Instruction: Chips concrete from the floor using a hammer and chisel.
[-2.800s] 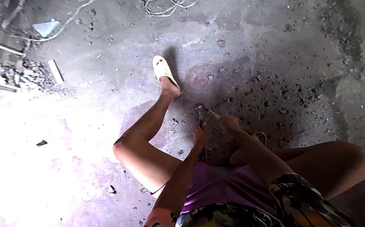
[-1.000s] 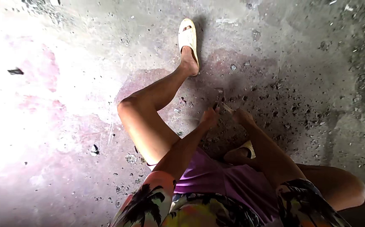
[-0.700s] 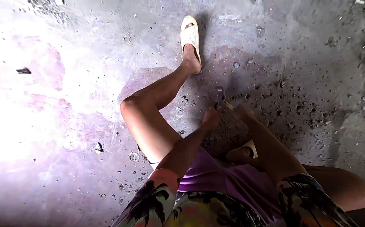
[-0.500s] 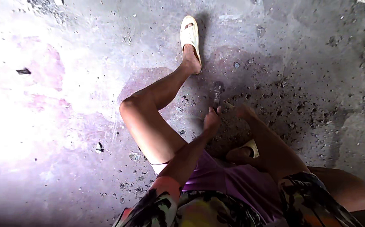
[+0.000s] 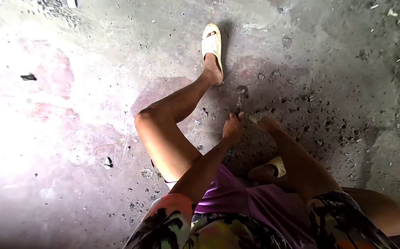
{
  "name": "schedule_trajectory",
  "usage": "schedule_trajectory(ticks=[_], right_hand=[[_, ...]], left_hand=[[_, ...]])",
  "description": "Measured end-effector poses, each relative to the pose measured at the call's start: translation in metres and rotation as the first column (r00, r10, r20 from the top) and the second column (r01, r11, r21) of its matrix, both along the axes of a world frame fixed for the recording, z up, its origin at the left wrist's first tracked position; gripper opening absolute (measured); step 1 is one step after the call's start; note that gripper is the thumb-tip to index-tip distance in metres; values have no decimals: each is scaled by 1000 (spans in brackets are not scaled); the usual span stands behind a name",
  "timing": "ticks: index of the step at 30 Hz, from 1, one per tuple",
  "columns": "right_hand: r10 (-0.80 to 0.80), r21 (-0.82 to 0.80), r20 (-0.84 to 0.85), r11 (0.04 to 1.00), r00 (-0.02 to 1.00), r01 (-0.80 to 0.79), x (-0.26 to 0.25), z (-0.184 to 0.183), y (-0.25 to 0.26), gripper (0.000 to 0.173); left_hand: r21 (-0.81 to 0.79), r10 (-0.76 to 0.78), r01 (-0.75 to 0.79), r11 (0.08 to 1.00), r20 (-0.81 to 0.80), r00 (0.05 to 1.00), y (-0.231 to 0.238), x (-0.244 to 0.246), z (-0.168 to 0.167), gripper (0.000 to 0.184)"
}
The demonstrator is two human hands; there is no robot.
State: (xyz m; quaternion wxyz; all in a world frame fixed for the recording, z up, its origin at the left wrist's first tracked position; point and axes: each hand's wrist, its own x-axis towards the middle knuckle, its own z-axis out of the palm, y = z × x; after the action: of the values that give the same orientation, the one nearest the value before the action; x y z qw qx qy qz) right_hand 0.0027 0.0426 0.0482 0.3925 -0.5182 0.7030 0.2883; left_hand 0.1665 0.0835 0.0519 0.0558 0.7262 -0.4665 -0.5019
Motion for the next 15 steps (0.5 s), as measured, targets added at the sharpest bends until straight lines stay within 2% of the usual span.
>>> schedule_trajectory(ticks=[2, 3, 6, 8, 11, 13, 15], right_hand=[[37, 30, -3, 999, 999, -36, -2, -8, 3, 48], [42, 20, -4, 999, 999, -42, -4, -12, -1, 49], [-17, -12, 22, 1000, 1000, 18, 0, -5, 1, 43], [-43, -1, 21, 999, 999, 43, 2, 4, 1, 42], [-17, 33, 13, 999, 1000, 16, 2, -2, 6, 49], [14, 20, 6, 1000, 1000, -14, 0, -4, 5, 46], [-20, -21, 32, 1000, 999, 21, 1, 0, 7, 44]], left_hand=[[-64, 57, -57, 996, 6, 998, 24, -5, 1, 64], [-63, 39, -38, 997, 14, 999, 32, -7, -7, 64], [104, -88, 89, 991, -17, 996, 12, -5, -21, 63], [83, -41, 43, 996, -32, 999, -5, -6, -9, 62], [-29, 74, -75, 997, -12, 997, 15, -8, 7, 61], [-10, 38, -37, 999, 16, 999, 30, -12, -6, 62], [93, -44, 44, 995, -6, 999, 21, -9, -24, 63]])
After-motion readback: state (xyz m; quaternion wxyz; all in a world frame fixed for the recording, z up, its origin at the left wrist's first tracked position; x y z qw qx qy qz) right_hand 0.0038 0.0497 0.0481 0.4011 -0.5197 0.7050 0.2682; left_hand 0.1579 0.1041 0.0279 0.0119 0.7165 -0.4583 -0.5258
